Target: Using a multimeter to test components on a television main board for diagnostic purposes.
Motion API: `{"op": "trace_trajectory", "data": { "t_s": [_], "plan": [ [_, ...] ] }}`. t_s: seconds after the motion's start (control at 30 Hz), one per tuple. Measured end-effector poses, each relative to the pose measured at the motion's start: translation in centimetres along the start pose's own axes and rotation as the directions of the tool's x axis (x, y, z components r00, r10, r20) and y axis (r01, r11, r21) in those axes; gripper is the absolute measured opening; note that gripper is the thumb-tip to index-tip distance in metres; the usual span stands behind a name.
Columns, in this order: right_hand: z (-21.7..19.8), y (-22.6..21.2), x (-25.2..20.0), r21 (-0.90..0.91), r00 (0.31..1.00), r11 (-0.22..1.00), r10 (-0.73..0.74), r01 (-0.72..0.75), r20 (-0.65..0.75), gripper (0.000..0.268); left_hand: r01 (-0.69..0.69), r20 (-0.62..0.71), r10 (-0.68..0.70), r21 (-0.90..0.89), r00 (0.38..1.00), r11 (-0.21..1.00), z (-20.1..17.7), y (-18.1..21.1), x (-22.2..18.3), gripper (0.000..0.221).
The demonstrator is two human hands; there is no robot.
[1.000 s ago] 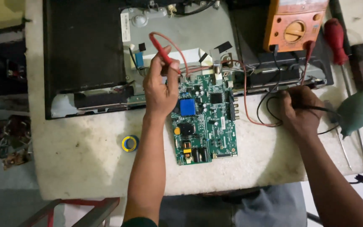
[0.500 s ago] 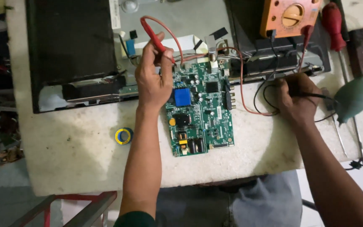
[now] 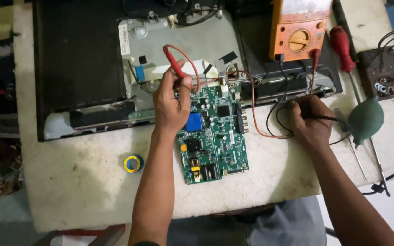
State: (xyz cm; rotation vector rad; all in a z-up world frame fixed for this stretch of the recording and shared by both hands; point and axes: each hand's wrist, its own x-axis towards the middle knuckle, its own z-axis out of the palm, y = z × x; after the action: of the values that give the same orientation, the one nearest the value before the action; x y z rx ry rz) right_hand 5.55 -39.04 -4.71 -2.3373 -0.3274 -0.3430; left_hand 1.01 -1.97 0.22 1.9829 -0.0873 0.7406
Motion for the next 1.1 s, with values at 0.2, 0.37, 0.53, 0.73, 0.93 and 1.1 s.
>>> {"op": "trace_trajectory", "data": {
  "t_s": [0.2, 0.37, 0.53, 0.73, 0.93, 1.1],
  "plan": [
    [0.8, 2.6, -0.5, -0.217, 0.998, 0.975, -0.034, 0.046, 0.059, 0.021, -0.031, -0.107, 0.027, -0.031, 0.994, 0.999, 0.4, -1.2, -0.4, 0.035],
    [0.5, 0.4, -0.2, 0.074, 0.998, 0.995, -0.058, 0.059, -0.016, 0.01, -0.081, 0.007, 0.081, -0.002, 0.997, 0.997, -0.2, -0.5, -0.5, 0.033],
    [0.6, 0.0, -0.4, 0.125, 1.0, 0.992, 0.004, -0.004, 0.004, 0.013, -0.057, 0.01, 0.057, 0.019, 0.998, 0.998, -0.1, -0.9, -0.8, 0.033],
    [0.4, -0.3, -0.2, 0.007, 1.0, 1.0, 0.003, -0.002, -0.005, 0.016, -0.039, 0.016, 0.039, 0.02, 0.999, 0.999, -0.2, -0.5, -0.6, 0.034],
    [0.9, 0.4, -0.4, 0.099, 0.999, 0.994, 0.049, -0.049, -0.004, 0.013, -0.042, 0.017, 0.042, 0.016, 0.999, 0.999, -0.4, -0.6, -0.6, 0.038],
    [0.9, 0.4, -0.6, 0.065, 1.0, 0.998, 0.026, -0.026, -0.004, 0.01, -0.018, 0.016, 0.018, 0.021, 1.0, 1.0, -0.3, -1.0, -0.9, 0.038]
  ]
}}
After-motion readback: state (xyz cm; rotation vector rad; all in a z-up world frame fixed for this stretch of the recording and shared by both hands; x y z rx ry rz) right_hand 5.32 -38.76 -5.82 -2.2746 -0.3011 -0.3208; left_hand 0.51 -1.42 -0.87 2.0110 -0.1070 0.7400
